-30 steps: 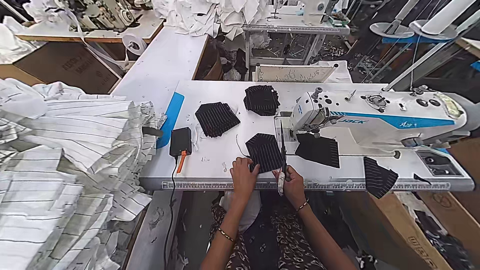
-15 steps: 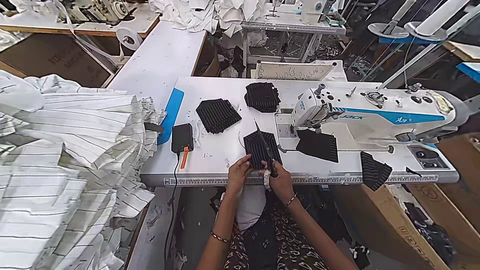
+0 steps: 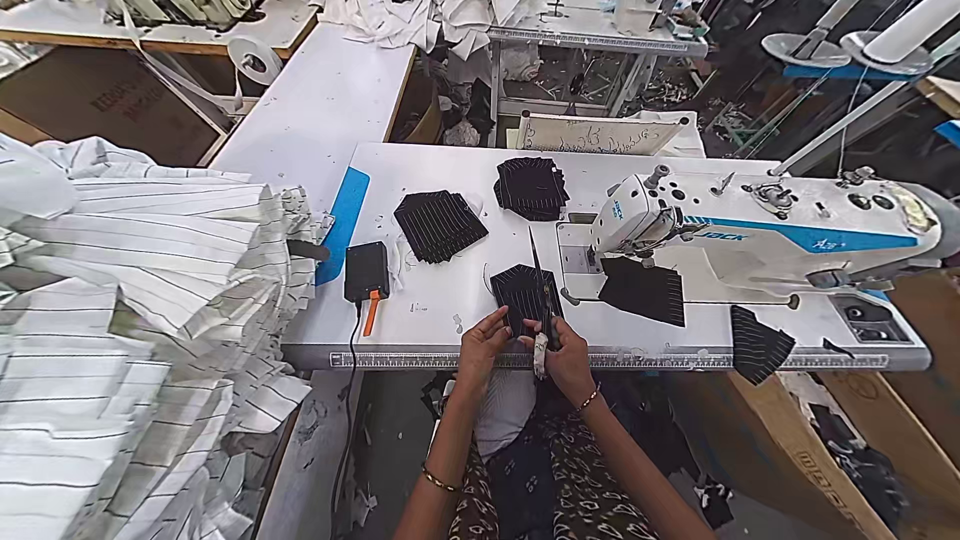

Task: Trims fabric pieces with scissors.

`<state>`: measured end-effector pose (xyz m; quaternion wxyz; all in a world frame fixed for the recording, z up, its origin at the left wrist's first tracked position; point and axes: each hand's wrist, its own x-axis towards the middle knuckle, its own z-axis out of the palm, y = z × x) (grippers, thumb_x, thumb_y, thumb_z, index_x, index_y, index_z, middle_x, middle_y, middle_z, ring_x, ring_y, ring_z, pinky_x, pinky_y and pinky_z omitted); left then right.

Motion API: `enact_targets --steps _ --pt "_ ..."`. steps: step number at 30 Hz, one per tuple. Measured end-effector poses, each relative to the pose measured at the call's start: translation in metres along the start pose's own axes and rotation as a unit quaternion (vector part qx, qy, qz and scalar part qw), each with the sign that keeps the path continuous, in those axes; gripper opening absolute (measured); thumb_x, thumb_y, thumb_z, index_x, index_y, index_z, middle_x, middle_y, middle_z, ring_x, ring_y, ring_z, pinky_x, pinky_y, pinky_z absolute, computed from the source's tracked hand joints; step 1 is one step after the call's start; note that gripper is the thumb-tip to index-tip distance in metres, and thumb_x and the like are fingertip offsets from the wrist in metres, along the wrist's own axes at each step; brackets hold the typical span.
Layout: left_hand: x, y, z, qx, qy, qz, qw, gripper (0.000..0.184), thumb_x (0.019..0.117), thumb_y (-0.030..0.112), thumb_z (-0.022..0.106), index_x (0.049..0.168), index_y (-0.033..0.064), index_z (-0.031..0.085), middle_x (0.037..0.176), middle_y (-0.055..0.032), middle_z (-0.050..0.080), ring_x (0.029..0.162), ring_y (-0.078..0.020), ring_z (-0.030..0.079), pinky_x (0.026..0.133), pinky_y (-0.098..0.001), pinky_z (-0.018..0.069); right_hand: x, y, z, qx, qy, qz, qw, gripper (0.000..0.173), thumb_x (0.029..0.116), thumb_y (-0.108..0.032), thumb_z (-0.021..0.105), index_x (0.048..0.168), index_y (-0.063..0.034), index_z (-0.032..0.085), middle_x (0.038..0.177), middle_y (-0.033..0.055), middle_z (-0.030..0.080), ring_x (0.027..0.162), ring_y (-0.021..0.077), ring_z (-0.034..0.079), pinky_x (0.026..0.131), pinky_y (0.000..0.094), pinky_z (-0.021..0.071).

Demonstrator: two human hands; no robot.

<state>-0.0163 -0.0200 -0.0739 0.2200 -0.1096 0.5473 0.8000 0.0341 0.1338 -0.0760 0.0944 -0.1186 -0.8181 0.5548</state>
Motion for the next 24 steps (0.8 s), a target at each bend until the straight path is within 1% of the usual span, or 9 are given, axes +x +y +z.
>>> enact_targets --steps 3,8,11,15,18,20,21,23,24 --pt "0.0 0.001 0.006 -0.018 -0.017 0.003 1.0 0.037 0.0985 -0.008 0.055 0.135 -0.0082 0.057 0.115 -0.0143 0.071 0.096 -0.0161 0.072 0.087 -0.0329 0.0601 -0.001 -0.001 -0.007 -0.005 -0.01 0.02 1.0 0.037 0.0794 -0.022 0.085 0.103 0.0007 0.068 0.09 0.0029 0.074 0.078 0.0022 0.067 0.073 0.022 0.0544" --pt "-0.002 0.005 0.015 -0.019 -0.025 0.009 0.999 0.038 0.0974 -0.01 0.056 0.136 -0.0088 0.057 0.117 -0.0144 0.072 0.098 -0.0162 0.072 0.089 -0.0326 0.0598 0.0 -0.001 -0.012 0.035 0.047 0.036 0.998 0.02 0.0862 -0.011 0.076 0.1 0.0003 0.066 0.076 -0.0018 0.068 0.064 -0.0023 0.06 0.062 0.0168 0.0497" --pt "-0.003 0.007 0.02 0.006 -0.027 0.022 0.999 0.038 0.0966 -0.01 0.057 0.135 -0.0086 0.057 0.115 -0.0132 0.072 0.096 -0.0141 0.072 0.088 -0.0313 0.0599 0.004 -0.001 -0.019 0.103 0.044 0.066 0.991 0.02 0.0854 -0.005 0.077 0.1 0.0008 0.065 0.075 -0.0025 0.067 0.062 -0.0018 0.06 0.06 0.0159 0.051" --pt "-0.004 0.004 0.021 0.044 -0.046 0.044 0.997 0.041 0.0954 -0.01 0.057 0.136 -0.0084 0.057 0.123 -0.0157 0.07 0.1 -0.0134 0.072 0.091 -0.0301 0.0585 0.004 -0.003 -0.024 0.14 0.016 0.106 0.984 0.021 0.0853 -0.006 0.079 0.099 -0.0015 0.063 0.07 -0.0033 0.066 0.057 0.0006 0.06 0.054 0.0183 0.0509" --pt "-0.009 0.001 0.015 0.066 -0.054 0.048 0.995 0.041 0.0938 -0.011 0.058 0.135 -0.0087 0.058 0.128 -0.0173 0.068 0.105 -0.0141 0.071 0.095 -0.0302 0.0574 0.003 -0.004 -0.021 0.139 0.051 0.109 0.983 0.016 0.0882 -0.005 0.076 0.097 -0.0006 0.063 0.069 -0.0028 0.066 0.055 0.0003 0.059 0.053 0.018 0.0507" --pt "-0.015 -0.001 0.005 0.144 -0.036 0.059 0.987 0.041 0.0944 -0.009 0.058 0.136 -0.0075 0.059 0.133 -0.0188 0.066 0.112 -0.016 0.07 0.099 -0.0298 0.055 0.002 -0.003 -0.022 0.119 0.085 0.099 0.984 0.015 0.0884 -0.004 0.076 0.097 -0.0002 0.063 0.069 -0.0034 0.064 0.056 -0.0014 0.057 0.054 0.0166 0.0494" --pt "-0.019 -0.003 0.0 0.231 -0.015 0.09 0.969 0.041 0.0955 -0.006 0.058 0.136 -0.0063 0.059 0.133 -0.0197 0.066 0.115 -0.019 0.069 0.101 -0.0318 0.0534 0.001 -0.003 -0.024 0.104 0.099 0.092 0.985 0.016 0.0881 -0.005 0.076 0.097 -0.0006 0.063 0.069 -0.004 0.064 0.056 -0.0026 0.057 0.055 0.0156 0.049" --pt "-0.024 -0.016 -0.004 0.416 0.052 0.232 0.878 0.041 0.0917 -0.004 0.062 0.132 -0.0056 0.064 0.13 -0.0245 0.066 0.117 -0.0364 0.067 0.101 -0.0493 0.0529 -0.002 -0.003 -0.027 0.073 0.114 0.084 0.987 0.017 0.0881 -0.006 0.077 0.097 -0.0006 0.063 0.069 -0.0039 0.064 0.057 -0.0032 0.057 0.056 0.0155 0.0491" --pt "-0.024 -0.023 0.0 0.456 0.073 0.302 0.834 0.04 0.088 -0.002 0.066 0.128 -0.0045 0.068 0.126 -0.0269 0.066 0.113 -0.0443 0.065 0.096 -0.0569 0.0526 -0.003 -0.003 -0.029 0.06 0.116 0.079 0.988 0.017 0.0882 -0.007 0.077 0.097 -0.0004 0.064 0.07 -0.0034 0.065 0.058 -0.0034 0.058 0.057 0.0154 0.0501"
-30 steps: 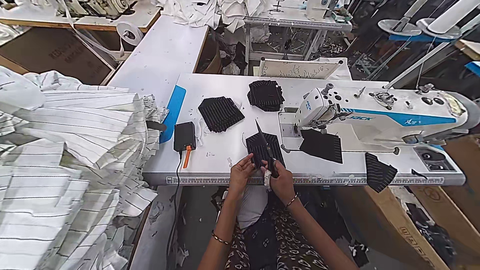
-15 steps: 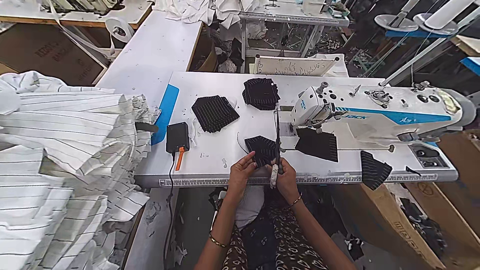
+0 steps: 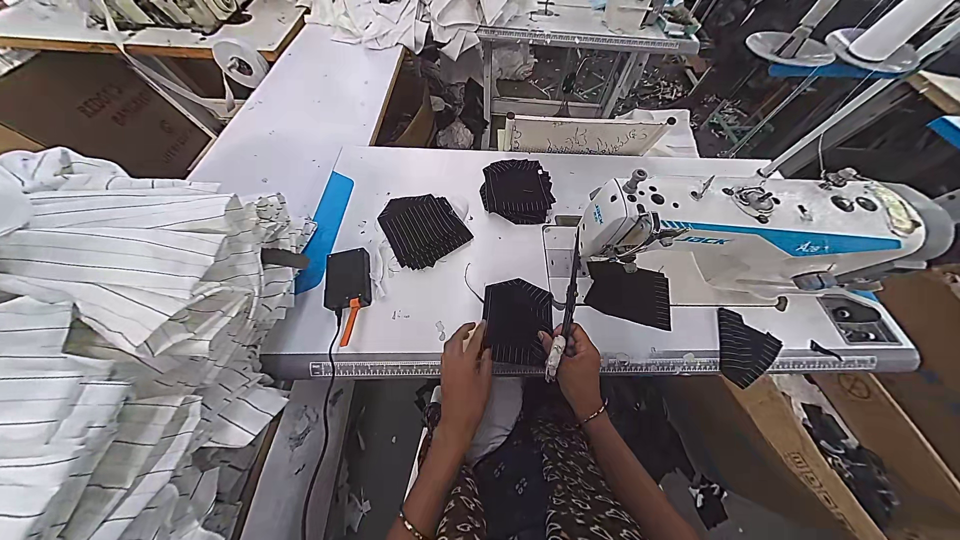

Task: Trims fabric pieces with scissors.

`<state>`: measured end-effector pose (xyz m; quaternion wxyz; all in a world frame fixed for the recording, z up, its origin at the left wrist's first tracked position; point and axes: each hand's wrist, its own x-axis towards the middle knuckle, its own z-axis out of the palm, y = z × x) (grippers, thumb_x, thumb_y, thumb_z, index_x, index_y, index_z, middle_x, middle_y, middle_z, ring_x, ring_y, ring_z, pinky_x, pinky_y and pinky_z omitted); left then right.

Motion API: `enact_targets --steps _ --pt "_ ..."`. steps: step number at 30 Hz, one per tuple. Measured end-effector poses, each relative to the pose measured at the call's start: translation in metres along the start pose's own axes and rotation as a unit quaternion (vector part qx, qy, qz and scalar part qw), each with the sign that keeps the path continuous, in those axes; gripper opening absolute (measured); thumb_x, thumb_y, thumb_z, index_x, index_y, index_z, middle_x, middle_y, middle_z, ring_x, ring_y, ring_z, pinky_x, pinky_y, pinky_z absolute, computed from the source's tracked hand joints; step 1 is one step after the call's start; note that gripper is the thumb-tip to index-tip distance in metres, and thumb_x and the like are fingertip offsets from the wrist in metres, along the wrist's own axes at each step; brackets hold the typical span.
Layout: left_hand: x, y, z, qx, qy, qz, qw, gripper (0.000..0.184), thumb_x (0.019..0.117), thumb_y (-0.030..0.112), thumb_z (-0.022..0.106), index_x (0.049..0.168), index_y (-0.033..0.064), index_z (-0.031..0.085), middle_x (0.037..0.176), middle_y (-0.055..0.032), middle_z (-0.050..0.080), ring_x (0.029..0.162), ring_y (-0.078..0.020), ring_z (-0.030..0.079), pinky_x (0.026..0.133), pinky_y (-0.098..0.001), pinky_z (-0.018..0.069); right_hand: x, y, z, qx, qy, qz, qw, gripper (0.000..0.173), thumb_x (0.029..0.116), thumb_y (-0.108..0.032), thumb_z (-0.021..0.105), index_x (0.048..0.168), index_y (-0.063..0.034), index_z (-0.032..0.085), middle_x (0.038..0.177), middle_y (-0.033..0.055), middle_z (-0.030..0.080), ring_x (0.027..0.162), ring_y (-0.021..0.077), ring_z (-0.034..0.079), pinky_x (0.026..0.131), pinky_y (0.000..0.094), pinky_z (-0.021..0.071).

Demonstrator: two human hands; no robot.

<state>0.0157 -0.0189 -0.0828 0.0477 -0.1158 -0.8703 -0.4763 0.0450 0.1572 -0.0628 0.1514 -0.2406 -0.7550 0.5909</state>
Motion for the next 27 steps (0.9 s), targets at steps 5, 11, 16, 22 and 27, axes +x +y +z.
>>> enact_targets --steps 5,11,16,22,27 --pt "0.023 0.021 0.033 0.014 -0.193 0.131 0.972 0.02 0.0942 -0.005 0.057 0.107 -0.0094 0.072 0.12 -0.0266 0.069 0.118 -0.041 0.066 0.103 -0.0486 0.0527 -0.005 0.001 -0.002 -0.07 0.002 -0.082 0.994 0.02 0.0878 -0.015 0.075 0.1 0.0002 0.068 0.077 0.0007 0.071 0.067 0.0002 0.065 0.063 0.0193 0.0537" --pt "0.085 0.005 0.071 0.066 -0.227 0.333 0.913 0.019 0.0901 0.01 0.068 0.096 -0.0079 0.074 0.106 -0.0255 0.073 0.107 -0.0428 0.069 0.097 -0.0551 0.0517 -0.011 -0.004 -0.031 -0.106 0.061 -0.185 0.975 0.017 0.0869 -0.013 0.073 0.094 0.0022 0.068 0.083 0.0044 0.075 0.072 0.0004 0.069 0.066 0.0168 0.0558" --pt "0.104 0.015 0.084 0.073 -0.321 0.296 0.897 0.035 0.1018 0.025 0.06 0.117 -0.0055 0.071 0.132 -0.0261 0.065 0.132 -0.0417 0.056 0.114 -0.0513 0.0398 -0.014 0.012 -0.071 -0.174 0.149 -0.163 0.96 0.024 0.0876 -0.018 0.075 0.093 0.0038 0.067 0.072 0.0042 0.068 0.062 0.0016 0.063 0.058 0.019 0.0518" --pt "0.108 0.007 0.088 0.101 -0.355 0.296 0.881 0.055 0.1044 0.044 0.053 0.143 0.0044 0.058 0.15 -0.0168 0.054 0.144 -0.0364 0.046 0.121 -0.055 0.0297 -0.005 0.024 -0.105 -0.214 0.239 -0.052 0.946 0.024 0.0896 -0.016 0.075 0.099 0.0051 0.067 0.074 0.0094 0.068 0.065 0.0125 0.064 0.064 0.0338 0.0527" --pt "0.111 -0.006 0.081 0.142 -0.342 0.312 0.875 0.06 0.1051 0.051 0.045 0.153 0.0153 0.05 0.159 -0.0062 0.046 0.149 -0.0321 0.04 0.12 -0.0625 0.0252 0.007 0.015 -0.125 -0.175 0.303 -0.116 0.929 0.022 0.0914 -0.014 0.073 0.097 0.0074 0.069 0.088 0.0125 0.076 0.081 0.0151 0.074 0.077 0.0328 0.0604"
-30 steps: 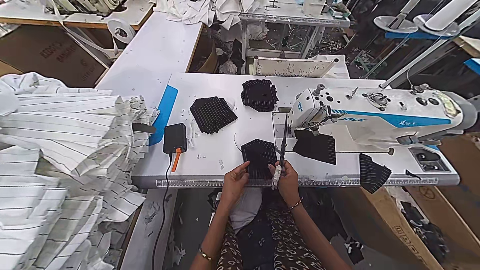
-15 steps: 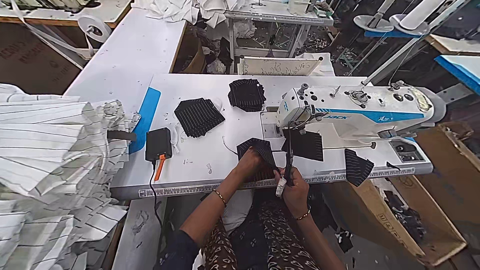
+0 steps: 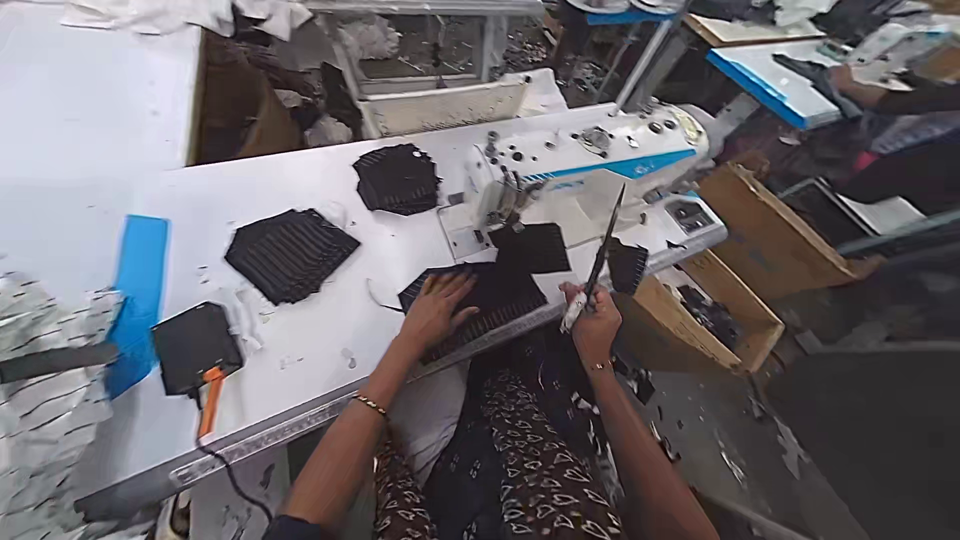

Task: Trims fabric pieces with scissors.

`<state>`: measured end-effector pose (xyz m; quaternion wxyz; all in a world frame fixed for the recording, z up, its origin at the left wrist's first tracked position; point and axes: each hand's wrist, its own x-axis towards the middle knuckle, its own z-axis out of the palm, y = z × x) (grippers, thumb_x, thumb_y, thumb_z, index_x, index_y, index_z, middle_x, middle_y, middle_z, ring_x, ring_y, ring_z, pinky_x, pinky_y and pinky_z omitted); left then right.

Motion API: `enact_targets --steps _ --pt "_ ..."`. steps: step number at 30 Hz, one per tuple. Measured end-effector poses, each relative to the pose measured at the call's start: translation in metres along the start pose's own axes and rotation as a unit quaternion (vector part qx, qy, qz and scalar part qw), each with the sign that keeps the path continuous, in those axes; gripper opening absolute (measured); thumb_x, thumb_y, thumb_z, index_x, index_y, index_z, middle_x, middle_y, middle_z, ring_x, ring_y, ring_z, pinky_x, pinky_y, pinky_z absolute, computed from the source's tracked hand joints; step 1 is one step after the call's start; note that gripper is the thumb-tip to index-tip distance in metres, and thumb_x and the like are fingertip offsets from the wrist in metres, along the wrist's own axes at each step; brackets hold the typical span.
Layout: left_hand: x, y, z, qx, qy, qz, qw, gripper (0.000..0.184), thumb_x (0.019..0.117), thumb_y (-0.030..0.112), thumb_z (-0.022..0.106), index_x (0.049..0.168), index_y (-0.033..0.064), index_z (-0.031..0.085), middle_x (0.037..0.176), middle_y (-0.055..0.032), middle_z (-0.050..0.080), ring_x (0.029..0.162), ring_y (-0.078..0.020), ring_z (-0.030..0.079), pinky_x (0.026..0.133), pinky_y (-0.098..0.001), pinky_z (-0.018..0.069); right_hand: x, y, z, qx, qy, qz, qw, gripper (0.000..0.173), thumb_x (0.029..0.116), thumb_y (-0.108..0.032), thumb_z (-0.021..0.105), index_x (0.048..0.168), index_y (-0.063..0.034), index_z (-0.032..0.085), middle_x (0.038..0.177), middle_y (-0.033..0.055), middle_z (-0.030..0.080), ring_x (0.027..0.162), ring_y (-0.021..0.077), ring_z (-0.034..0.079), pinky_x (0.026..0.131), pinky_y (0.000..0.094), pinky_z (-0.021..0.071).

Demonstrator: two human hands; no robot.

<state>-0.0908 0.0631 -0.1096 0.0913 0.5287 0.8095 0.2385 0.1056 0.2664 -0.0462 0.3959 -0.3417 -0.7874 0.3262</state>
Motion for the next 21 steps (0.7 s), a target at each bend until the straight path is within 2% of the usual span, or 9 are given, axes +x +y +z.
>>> enact_targets --steps 2,4,5,9,12,15,17,19,21 --pt "-0.006 -0.011 0.006 0.023 0.012 0.011 1.0 0.065 0.1035 0.058 0.042 0.154 0.0178 0.048 0.163 -0.0065 0.04 0.152 -0.0326 0.034 0.12 -0.0654 0.0229 0.019 -0.006 -0.009 0.047 0.051 -0.009 0.998 0.022 0.0955 -0.015 0.07 0.096 0.0068 0.066 0.086 0.0119 0.075 0.075 0.017 0.073 0.069 0.0349 0.0602" --pt "-0.009 -0.021 0.003 0.043 0.007 0.007 0.999 0.075 0.1001 0.067 0.039 0.157 0.0184 0.043 0.166 -0.0087 0.033 0.155 -0.0336 0.026 0.121 -0.0662 0.0176 0.05 -0.023 -0.016 0.157 0.108 -0.009 0.982 0.018 0.1029 -0.016 0.061 0.102 0.0013 0.061 0.082 0.0021 0.071 0.065 0.0077 0.067 0.058 0.0255 0.0582" --pt "-0.009 -0.025 0.0 0.052 0.005 0.006 0.999 0.08 0.0981 0.071 0.037 0.158 0.0178 0.042 0.167 -0.0097 0.031 0.155 -0.034 0.025 0.121 -0.0664 0.0165 0.068 -0.035 -0.02 0.22 0.147 -0.015 0.964 0.016 0.1055 -0.017 0.056 0.101 -0.0018 0.058 0.075 -0.0018 0.069 0.059 0.0051 0.065 0.054 0.0229 0.0567" --pt "-0.009 -0.033 -0.006 0.058 -0.016 -0.009 0.998 0.086 0.0949 0.073 0.04 0.16 0.0173 0.038 0.168 -0.0081 0.029 0.156 -0.0318 0.023 0.122 -0.0653 0.0133 0.118 -0.081 -0.042 0.4 0.259 0.014 0.879 0.023 0.1107 -0.02 0.045 0.094 -0.0087 0.055 0.06 -0.0042 0.058 0.046 0.0037 0.056 0.045 0.0191 0.0513" --pt "-0.01 -0.033 -0.004 0.071 -0.019 -0.017 0.997 0.088 0.0942 0.077 0.033 0.161 0.0196 0.034 0.169 -0.006 0.026 0.157 -0.0302 0.021 0.122 -0.0643 0.0127 0.125 -0.089 -0.05 0.439 0.274 0.019 0.856 0.028 0.1108 -0.021 0.044 0.087 -0.0104 0.054 0.059 -0.0043 0.055 0.044 0.0033 0.053 0.044 0.018 0.049" --pt "-0.011 -0.032 -0.003 0.07 -0.014 -0.043 0.997 0.087 0.095 0.077 0.033 0.162 0.0207 0.034 0.17 -0.0051 0.025 0.158 -0.0292 0.019 0.123 -0.0636 0.0096 0.102 -0.085 -0.049 0.434 0.198 0.034 0.878 0.031 0.1108 -0.025 0.044 0.082 -0.0164 0.054 0.055 -0.0098 0.05 0.042 0.0008 0.048 0.043 0.0168 0.0451" --pt "-0.014 -0.029 -0.006 0.072 -0.017 -0.066 0.995 0.085 0.0962 0.076 0.032 0.162 0.022 0.033 0.17 -0.0037 0.024 0.158 -0.0287 0.018 0.124 -0.0622 0.0088 0.064 -0.072 -0.049 0.387 0.058 0.057 0.919 0.034 0.1106 -0.034 0.043 0.081 -0.0203 0.053 0.056 -0.0114 0.046 0.043 -0.0002 0.044 0.043 0.0161 0.0428" --pt "-0.017 -0.026 -0.009 0.068 -0.021 -0.079 0.994 0.083 0.0978 0.074 0.034 0.163 0.0218 0.031 0.171 -0.0031 0.023 0.158 -0.0284 0.017 0.125 -0.0611 0.0082 0.024 -0.053 -0.048 0.315 -0.081 0.078 0.942 0.03 0.1086 -0.026 0.044 0.083 -0.0165 0.055 0.056 -0.0111 0.051 0.043 0.0 0.047 0.044 0.0175 0.0446" --pt "-0.018 -0.024 -0.01 0.062 -0.028 -0.083 0.994 0.082 0.0985 0.073 0.035 0.163 0.0213 0.031 0.171 -0.0027 0.022 0.159 -0.0279 0.015 0.125 -0.0611 0.0074 -0.011 -0.047 -0.052 0.237 -0.227 0.124 0.937 0.021 0.1021 -0.02 0.053 0.084 -0.0112 0.06 0.057 -0.0119 0.055 0.045 -0.0016 0.051 0.044 0.017 0.0455"
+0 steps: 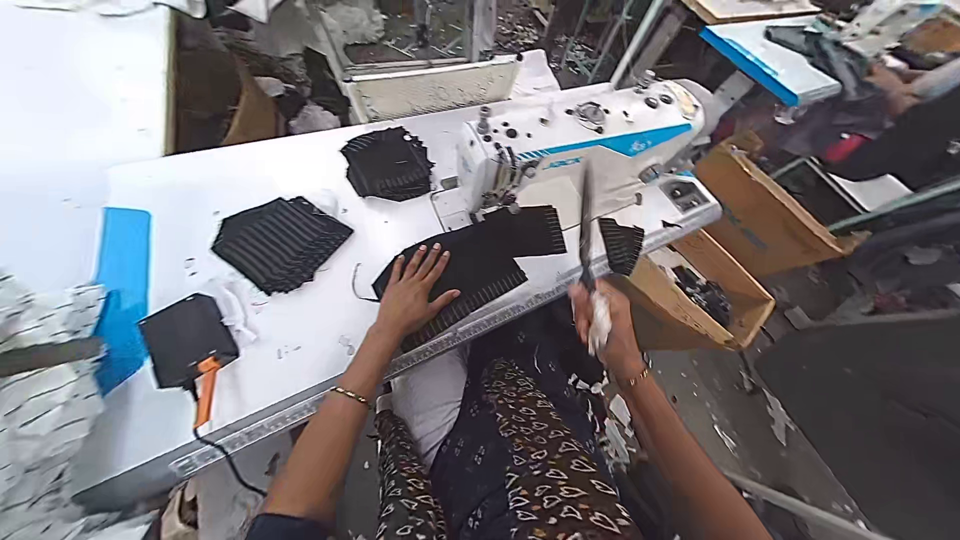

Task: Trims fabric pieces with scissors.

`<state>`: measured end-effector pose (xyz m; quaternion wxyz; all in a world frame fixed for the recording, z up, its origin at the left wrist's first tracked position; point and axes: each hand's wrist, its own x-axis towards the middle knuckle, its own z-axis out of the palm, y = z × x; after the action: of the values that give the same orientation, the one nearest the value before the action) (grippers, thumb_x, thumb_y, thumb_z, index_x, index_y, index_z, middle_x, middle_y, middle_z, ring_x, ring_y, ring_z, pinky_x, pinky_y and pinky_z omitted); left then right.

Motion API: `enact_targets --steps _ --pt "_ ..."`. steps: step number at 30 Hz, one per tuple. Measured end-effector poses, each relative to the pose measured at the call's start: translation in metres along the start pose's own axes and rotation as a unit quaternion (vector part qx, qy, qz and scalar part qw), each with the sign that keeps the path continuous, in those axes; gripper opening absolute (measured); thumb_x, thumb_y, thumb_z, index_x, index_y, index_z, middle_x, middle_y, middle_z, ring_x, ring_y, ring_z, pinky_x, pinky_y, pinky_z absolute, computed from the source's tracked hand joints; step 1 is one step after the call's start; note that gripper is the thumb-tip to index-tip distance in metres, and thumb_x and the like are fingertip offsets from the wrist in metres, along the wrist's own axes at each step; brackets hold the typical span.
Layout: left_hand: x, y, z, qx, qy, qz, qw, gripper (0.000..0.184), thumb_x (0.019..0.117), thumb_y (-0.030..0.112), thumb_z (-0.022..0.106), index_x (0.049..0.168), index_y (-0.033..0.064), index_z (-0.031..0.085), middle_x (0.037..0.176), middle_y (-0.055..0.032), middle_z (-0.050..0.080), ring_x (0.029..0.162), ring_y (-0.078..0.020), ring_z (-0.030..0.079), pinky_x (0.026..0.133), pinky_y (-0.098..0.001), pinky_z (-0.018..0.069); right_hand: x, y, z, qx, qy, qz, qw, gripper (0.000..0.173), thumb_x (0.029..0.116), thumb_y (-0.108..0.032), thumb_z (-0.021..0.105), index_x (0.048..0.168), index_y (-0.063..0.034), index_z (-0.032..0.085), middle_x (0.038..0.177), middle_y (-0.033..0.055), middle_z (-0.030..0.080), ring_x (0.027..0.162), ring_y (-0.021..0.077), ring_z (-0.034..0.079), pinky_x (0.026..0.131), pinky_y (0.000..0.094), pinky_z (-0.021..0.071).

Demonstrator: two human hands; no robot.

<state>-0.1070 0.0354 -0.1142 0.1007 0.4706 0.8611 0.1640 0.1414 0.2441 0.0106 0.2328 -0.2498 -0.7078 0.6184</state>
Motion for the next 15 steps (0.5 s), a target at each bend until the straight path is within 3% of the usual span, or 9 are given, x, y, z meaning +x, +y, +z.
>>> enact_targets --steps 1,3,5,7,11,15 --pt "0.0 0.001 -0.001 -0.003 -0.007 -0.002 1.0 0.082 0.0987 0.073 0.035 0.163 0.021 0.031 0.171 -0.0022 0.022 0.159 -0.0274 0.015 0.125 -0.0613 0.0067 -0.015 0.006 0.004 -0.028 -0.055 0.056 0.997 0.018 0.0997 -0.02 0.059 0.087 -0.0085 0.063 0.058 -0.0113 0.055 0.046 -0.0014 0.05 0.044 0.0179 0.0453" --pt "0.002 0.002 -0.005 -0.008 -0.025 -0.011 1.0 0.083 0.0991 0.072 0.034 0.163 0.0202 0.029 0.171 -0.0006 0.019 0.159 -0.0257 0.012 0.125 -0.0613 0.004 -0.038 0.021 0.01 -0.049 -0.143 0.152 0.977 0.023 0.0956 -0.031 0.068 0.084 -0.0126 0.061 0.056 -0.0118 0.053 0.045 -0.0014 0.049 0.044 0.0183 0.0435" --pt "0.004 0.004 -0.007 -0.007 -0.045 -0.024 0.999 0.084 0.0991 0.074 0.031 0.164 0.0206 0.024 0.172 0.0014 0.016 0.16 -0.0235 0.008 0.125 -0.06 0.0011 -0.058 0.038 0.007 -0.053 -0.2 0.23 0.951 0.03 0.0949 -0.039 0.068 0.079 -0.0159 0.058 0.054 -0.0114 0.049 0.045 -0.0002 0.048 0.045 0.0187 0.0412" --pt "0.001 0.003 -0.006 -0.004 -0.047 -0.025 0.999 0.085 0.0989 0.074 0.031 0.165 0.0208 0.024 0.172 0.0022 0.015 0.16 -0.0227 0.008 0.125 -0.0593 0.0007 -0.075 0.047 -0.002 -0.05 -0.22 0.289 0.93 0.028 0.0962 -0.037 0.066 0.077 -0.0176 0.057 0.054 -0.012 0.05 0.046 -0.0012 0.048 0.046 0.0173 0.041" --pt "0.0 0.0 -0.01 -0.01 -0.046 -0.024 0.999 0.084 0.0986 0.074 0.03 0.164 0.0223 0.025 0.172 0.0024 0.016 0.16 -0.0229 0.008 0.125 -0.0592 0.0015 -0.081 0.048 -0.016 -0.07 -0.223 0.341 0.911 0.029 0.099 -0.033 0.065 0.076 -0.0169 0.058 0.056 -0.011 0.049 0.047 -0.0013 0.045 0.048 0.0168 0.0394" --pt "-0.002 0.001 -0.01 -0.013 -0.048 -0.025 0.998 0.083 0.0987 0.075 0.03 0.164 0.0241 0.026 0.172 0.0026 0.016 0.16 -0.0228 0.007 0.125 -0.0596 0.001 -0.062 0.056 0.0 -0.137 -0.281 0.328 0.891 0.034 0.0971 -0.042 0.067 0.078 -0.0165 0.055 0.06 -0.0106 0.048 0.052 -0.0003 0.046 0.054 0.02 0.0395"
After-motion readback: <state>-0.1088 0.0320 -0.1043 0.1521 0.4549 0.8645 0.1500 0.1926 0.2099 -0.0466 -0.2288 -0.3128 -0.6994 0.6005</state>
